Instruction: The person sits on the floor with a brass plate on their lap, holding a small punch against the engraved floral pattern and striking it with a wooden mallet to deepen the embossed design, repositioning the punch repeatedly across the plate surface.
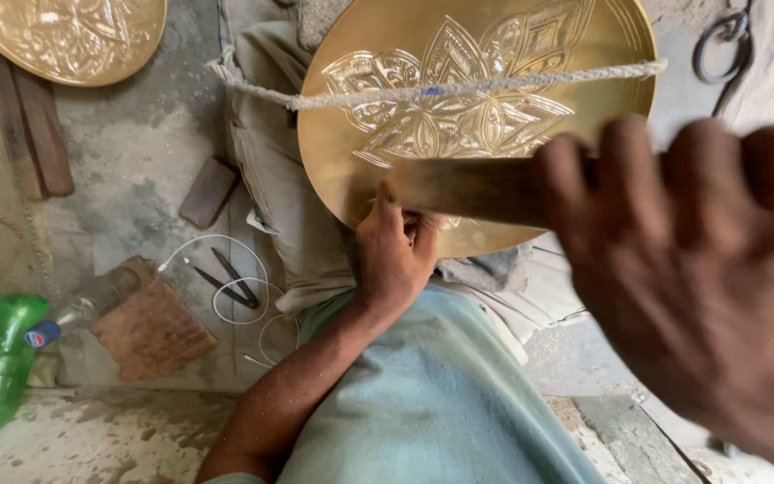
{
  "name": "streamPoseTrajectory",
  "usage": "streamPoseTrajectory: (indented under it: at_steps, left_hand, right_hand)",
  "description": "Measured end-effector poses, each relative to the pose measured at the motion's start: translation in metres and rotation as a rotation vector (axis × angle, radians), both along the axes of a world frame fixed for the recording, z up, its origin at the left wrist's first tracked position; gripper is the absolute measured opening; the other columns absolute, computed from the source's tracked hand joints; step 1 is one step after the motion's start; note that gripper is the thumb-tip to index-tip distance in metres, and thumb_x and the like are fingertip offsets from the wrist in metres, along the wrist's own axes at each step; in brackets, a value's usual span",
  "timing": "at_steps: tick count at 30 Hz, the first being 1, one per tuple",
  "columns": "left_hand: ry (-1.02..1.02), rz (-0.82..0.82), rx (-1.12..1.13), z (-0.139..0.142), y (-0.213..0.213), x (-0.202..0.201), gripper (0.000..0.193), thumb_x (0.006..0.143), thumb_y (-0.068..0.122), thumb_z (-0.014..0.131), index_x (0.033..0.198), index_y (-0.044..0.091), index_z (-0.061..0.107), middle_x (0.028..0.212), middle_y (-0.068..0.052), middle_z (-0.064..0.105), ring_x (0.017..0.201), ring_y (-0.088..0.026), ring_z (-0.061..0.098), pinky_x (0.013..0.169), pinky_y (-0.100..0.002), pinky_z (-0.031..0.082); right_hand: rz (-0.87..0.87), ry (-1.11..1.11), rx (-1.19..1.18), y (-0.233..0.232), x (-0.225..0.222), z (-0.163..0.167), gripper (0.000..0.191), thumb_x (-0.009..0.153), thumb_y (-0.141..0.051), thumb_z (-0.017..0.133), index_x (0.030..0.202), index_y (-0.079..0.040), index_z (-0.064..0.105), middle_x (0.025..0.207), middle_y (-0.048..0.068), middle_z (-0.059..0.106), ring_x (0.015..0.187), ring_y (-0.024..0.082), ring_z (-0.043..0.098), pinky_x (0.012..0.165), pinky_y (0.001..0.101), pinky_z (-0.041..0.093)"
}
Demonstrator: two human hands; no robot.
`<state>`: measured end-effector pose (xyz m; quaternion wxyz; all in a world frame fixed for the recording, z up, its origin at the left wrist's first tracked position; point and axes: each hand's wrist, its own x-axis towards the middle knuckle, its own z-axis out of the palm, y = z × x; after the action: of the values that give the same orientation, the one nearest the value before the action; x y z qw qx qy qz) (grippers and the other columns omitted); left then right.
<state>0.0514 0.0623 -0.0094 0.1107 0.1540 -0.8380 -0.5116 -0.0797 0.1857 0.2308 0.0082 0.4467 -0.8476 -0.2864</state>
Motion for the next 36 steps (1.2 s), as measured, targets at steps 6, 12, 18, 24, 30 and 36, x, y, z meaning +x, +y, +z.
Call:
streamPoseTrajectory:
  at_steps: [6,12,18,24,30,36]
  left_hand:
    - [-0.012,-0.19,0.237,0.029,-0.036,-0.024,0.033,0.101,0.013,0.074,0.127,0.004,0.054,0.098,-0.009,0.072,0.089,-0.019,0.079,0.073,-0.033,0.064]
    - [0.07,-0.529,0.104,0.029,-0.038,-0.051,0.039,0.094,0.01,0.076,0.128,0.01,0.057,0.113,-0.007,0.072,0.101,-0.025,0.076,0.082,-0.036,0.063]
    - [0.01,-0.617,-0.042,0.034,-0.035,-0.056,0.041,0.092,0.012,0.076,0.129,0.013,0.06,0.113,-0.009,0.072,0.098,-0.03,0.074,0.075,-0.041,0.061]
    - [-0.013,-0.646,-0.044,0.041,-0.035,-0.06,0.038,0.092,0.008,0.074,0.128,0.013,0.061,0.112,-0.009,0.072,0.099,-0.032,0.074,0.077,-0.042,0.06]
    - [-0.02,-0.659,0.023,0.045,-0.035,-0.063,0.039,0.093,0.001,0.069,0.129,0.01,0.059,0.115,-0.012,0.071,0.102,-0.032,0.073,0.081,-0.04,0.061]
    - [-0.118,-0.637,0.074,0.049,-0.034,-0.061,0.035,0.096,-0.003,0.063,0.128,0.01,0.059,0.113,-0.011,0.073,0.1,-0.027,0.077,0.079,-0.041,0.061]
  right_hand:
    - [-0.452,-0.319,-0.52,0.074,0.016,-0.028,0.049,0.076,0.009,0.074,0.123,-0.001,0.063,0.106,0.016,0.065,0.098,0.033,0.065,0.084,0.0402,0.054]
    - [-0.646,-0.355,-0.722,0.136,0.035,-0.082,0.048,0.085,0.015,0.068,0.132,0.006,0.06,0.114,0.023,0.063,0.105,0.038,0.064,0.089,0.0422,0.054]
    - [-0.861,-0.561,-1.367,0.126,0.047,-0.096,0.045,0.091,0.005,0.066,0.134,0.003,0.051,0.118,0.013,0.063,0.112,0.02,0.064,0.095,0.0302,0.055]
    - [-0.584,-0.127,-0.668,0.097,0.037,-0.094,0.045,0.082,0.006,0.076,0.122,-0.001,0.057,0.1,0.015,0.073,0.087,0.026,0.068,0.077,0.0405,0.055]
    - [-0.587,-0.186,-0.682,0.092,0.031,-0.096,0.042,0.081,-0.004,0.073,0.12,-0.004,0.059,0.099,0.01,0.072,0.082,0.023,0.068,0.069,0.0378,0.052]
    - [-0.752,-0.362,-0.575,0.11,0.039,-0.106,0.034,0.094,0.0,0.069,0.126,-0.006,0.059,0.098,0.014,0.072,0.081,0.03,0.069,0.073,0.044,0.055]
